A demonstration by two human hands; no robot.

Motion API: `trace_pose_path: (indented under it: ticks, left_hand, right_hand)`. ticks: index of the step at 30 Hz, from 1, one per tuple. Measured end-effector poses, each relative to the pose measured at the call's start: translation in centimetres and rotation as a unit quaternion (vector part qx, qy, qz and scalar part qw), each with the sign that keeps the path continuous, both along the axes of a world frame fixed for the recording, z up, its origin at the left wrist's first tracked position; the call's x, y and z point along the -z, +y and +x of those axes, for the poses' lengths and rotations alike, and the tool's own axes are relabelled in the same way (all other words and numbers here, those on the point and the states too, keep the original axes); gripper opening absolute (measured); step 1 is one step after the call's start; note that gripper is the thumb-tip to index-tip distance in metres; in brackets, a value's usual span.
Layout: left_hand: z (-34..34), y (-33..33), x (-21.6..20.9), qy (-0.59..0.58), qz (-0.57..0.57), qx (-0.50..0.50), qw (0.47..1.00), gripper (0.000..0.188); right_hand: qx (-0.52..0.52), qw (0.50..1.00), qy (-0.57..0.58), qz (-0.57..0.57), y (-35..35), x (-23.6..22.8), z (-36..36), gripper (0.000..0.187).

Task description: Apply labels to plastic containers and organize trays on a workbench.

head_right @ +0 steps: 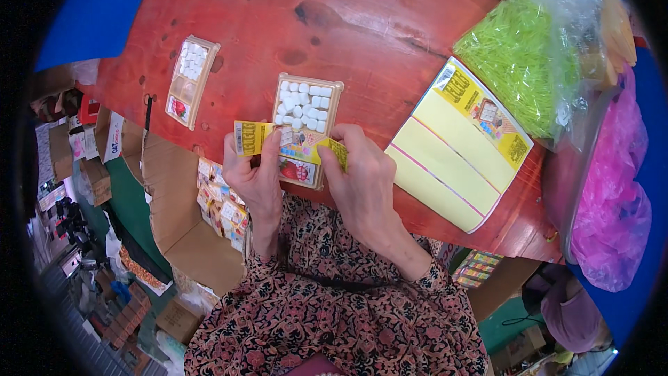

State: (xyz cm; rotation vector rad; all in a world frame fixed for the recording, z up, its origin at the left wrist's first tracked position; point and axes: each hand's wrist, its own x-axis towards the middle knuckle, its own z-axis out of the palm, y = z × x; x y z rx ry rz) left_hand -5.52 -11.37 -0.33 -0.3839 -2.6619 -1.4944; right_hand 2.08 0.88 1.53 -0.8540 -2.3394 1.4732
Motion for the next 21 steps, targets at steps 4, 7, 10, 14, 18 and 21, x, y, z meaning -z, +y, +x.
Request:
trace_pose_path:
  ticks: [4,7,10,14,18,21]
  left_hand:
    - [-0.2,-0.1,-0.3,0.001,-0.018,0.001,1.000,0.012]
    - [0.1,-0.5,-0.7,-0.004,-0.038,-0.007,0.999,0.012]
    - [1.4,-1.6,-0.9,-0.029,-0.041,-0.041,0.998,0.012]
    - [4.0,-4.1,-0.5,-0.067,-0.006,-0.106,0.992,0.014]
    - [5.3,-5.8,0.0,-0.216,0.166,-0.176,0.946,0.018]
    - [5.4,-7.0,1.0,-0.362,0.334,-0.184,0.851,0.027]
  right_hand:
    - [-0.006,1.000,-0.002,0.018,0.1,-0.2,-0.3,0.021]
    - [-0.029,0.999,-0.013,0.023,0.5,-0.7,-0.6,0.022]
    - [-0.062,0.998,-0.027,-0.017,0.1,-0.8,-0.4,0.023]
    - [-0.130,0.989,-0.061,-0.024,-1.4,-1.0,0.3,0.024]
    - [-0.174,0.983,-0.054,-0.028,-2.2,-0.7,0.5,0.026]
    - [-0.183,0.981,-0.053,-0.032,-2.3,-0.6,0.4,0.028]
